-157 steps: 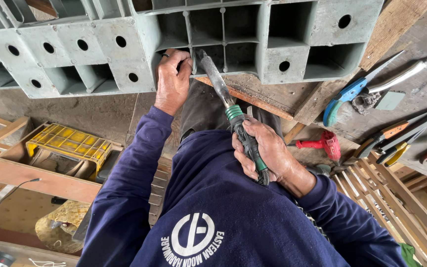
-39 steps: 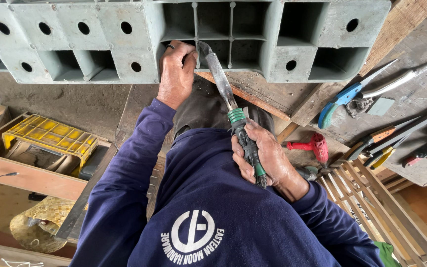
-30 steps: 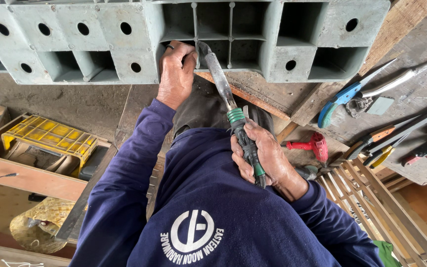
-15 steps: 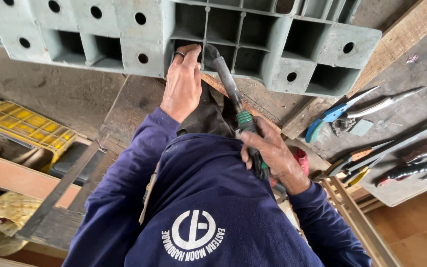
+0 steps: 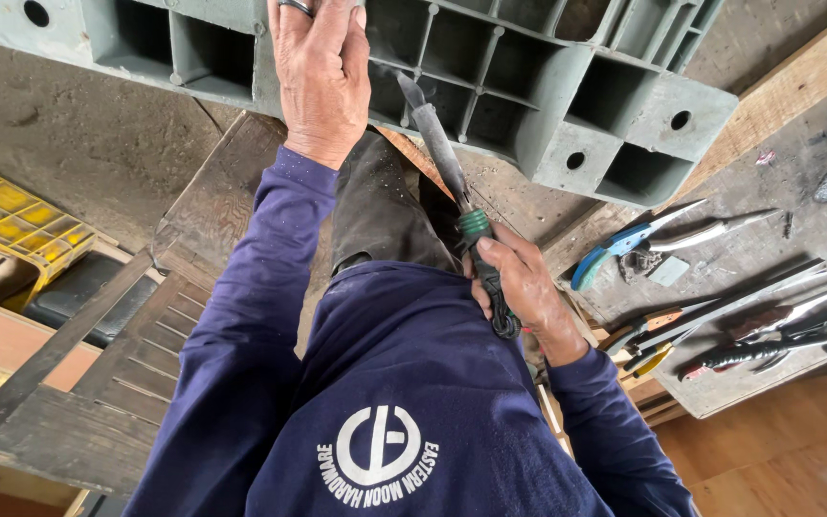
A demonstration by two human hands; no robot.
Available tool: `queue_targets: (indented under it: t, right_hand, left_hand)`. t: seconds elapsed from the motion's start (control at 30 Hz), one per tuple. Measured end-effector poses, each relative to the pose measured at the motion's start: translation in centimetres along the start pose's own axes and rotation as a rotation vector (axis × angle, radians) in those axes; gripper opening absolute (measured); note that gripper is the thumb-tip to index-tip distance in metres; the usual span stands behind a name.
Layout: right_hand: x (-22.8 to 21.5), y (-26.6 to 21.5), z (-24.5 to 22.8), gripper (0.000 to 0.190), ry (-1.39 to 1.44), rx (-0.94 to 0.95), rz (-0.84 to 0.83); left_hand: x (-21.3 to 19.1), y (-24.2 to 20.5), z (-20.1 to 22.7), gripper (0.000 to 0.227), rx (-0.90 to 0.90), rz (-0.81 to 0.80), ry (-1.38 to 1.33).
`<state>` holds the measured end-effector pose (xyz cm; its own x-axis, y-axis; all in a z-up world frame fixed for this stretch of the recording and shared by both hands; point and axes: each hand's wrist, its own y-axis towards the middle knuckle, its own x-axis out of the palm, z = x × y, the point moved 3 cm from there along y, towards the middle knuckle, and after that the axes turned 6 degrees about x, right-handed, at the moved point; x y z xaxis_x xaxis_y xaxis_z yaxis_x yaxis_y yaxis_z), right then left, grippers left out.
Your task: The person uses a red heat gun and a metal scraper to soften and remove portions of a green plastic pallet, then applies a wood chisel to trim the edges of the plastic.
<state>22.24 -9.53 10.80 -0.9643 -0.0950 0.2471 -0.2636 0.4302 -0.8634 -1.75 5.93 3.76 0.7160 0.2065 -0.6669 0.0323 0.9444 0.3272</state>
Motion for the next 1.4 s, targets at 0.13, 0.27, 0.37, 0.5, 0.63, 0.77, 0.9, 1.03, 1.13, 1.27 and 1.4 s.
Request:
queue_targets:
  t: [0.13, 0.27, 0.37, 0.5, 0.63, 0.77, 0.9, 1.03, 1.13, 1.27, 1.4]
  right_hand:
    - [0.1, 0.7, 0.5, 0.043, -0.037, 0.027, 0.019]
    - [0.3, 0.5, 0.6, 0.044, 0.0, 0.02, 0.046]
    - [0.3, 0.8, 0.7, 0.044, 0.022, 0.025, 0.032]
    - [0.1, 1.0, 0.6, 0.05, 0.027, 0.033, 0.054]
    - [-0.5, 1.1, 0.7, 0.056, -0.104, 0.033, 0.112]
    - [-1.3, 1.4, 0.6, 0.057, -0.17, -0.005, 0.142]
    - [-2.5, 1.3, 0.2, 0.057, -0.235, 0.028, 0.137]
    - [-2.6, 1.4, 0.5, 0.056, -0.199, 0.072, 0.135]
    - [-2.7, 1.7, 0.3, 0.054, -0.218, 0.03, 0.143]
    - [-2.6, 1.6, 0.0, 0.051, -0.242, 0.031, 0.133]
    - [-2.8, 1.1, 1.3, 0.044, -0.241, 0.063, 0.16]
  left_hand:
    - [-0.2, 0.1, 0.2, 0.02, 0.015, 0.041, -0.025]
    - [-0.4, 0.4, 0.4, 0.02, 0.013, 0.056, -0.049]
    - [-0.3, 0.1, 0.6, 0.018, -0.001, 0.057, -0.048]
    - [-0.4, 0.3, 0.7, 0.018, 0.011, 0.055, -0.033]
    - [-0.3, 0.3, 0.5, 0.016, -0.019, 0.027, -0.035]
    - [-0.3, 0.5, 0.6, 0.018, -0.019, 0.045, -0.038]
    - [-0.5, 0.5, 0.7, 0.02, -0.001, 0.046, -0.04]
    - [-0.5, 0.4, 0.9, 0.021, -0.02, 0.045, -0.017]
    - [-0.5, 0.7, 1.0, 0.02, -0.063, 0.026, -0.013]
    - [-1.1, 1.3, 1.3, 0.022, 0.047, 0.065, -0.038]
    - [-0.8, 0.0, 1.3, 0.016, -0.013, 0.0, 0.022]
